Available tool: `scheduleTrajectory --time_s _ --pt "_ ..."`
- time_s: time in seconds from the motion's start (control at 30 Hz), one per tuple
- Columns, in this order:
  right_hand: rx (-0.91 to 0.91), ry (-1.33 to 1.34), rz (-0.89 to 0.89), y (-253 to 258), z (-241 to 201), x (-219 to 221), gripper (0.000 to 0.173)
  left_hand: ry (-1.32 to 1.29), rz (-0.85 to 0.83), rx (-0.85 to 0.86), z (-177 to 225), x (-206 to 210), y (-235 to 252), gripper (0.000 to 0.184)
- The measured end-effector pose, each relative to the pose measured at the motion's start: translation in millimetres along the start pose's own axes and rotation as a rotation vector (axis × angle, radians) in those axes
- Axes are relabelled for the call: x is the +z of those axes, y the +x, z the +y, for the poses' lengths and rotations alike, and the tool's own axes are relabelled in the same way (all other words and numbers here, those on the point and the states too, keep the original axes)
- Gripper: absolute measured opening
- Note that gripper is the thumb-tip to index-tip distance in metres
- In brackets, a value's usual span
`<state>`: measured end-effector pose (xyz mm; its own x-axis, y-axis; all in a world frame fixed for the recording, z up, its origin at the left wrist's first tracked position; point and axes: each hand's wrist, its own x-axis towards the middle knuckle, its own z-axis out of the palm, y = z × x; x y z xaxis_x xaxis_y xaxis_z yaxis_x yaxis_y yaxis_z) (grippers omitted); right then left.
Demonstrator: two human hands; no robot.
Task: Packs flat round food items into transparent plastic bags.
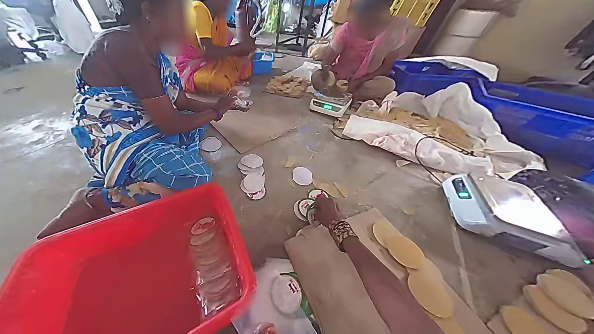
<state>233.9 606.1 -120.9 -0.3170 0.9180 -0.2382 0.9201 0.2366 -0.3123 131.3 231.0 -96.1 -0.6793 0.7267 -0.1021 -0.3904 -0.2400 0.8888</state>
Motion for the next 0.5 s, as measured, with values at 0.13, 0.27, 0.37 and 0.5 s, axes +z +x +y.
scheduleTrajectory --time_s 0.13,0.27,0.37,0.5 --pt "-0.046 0.293 0.312 -39 -8 -36 0.027 0.061 0.052 -0.022 12 5 -5 0.012" --pt "-0.103 0.599 0.450 -101 4 -45 0.018 0.001 0.008 0.022 4 -1 -3 0.018" --pt "-0.032 0.848 0.353 -165 12 -39 0.009 -0.005 0.030 -0.004 8 0 -6 0.017" --pt "0.037 1.004 0.197 -260 23 -35 0.005 0.005 0.125 0.007 14 6 -7 0.016"
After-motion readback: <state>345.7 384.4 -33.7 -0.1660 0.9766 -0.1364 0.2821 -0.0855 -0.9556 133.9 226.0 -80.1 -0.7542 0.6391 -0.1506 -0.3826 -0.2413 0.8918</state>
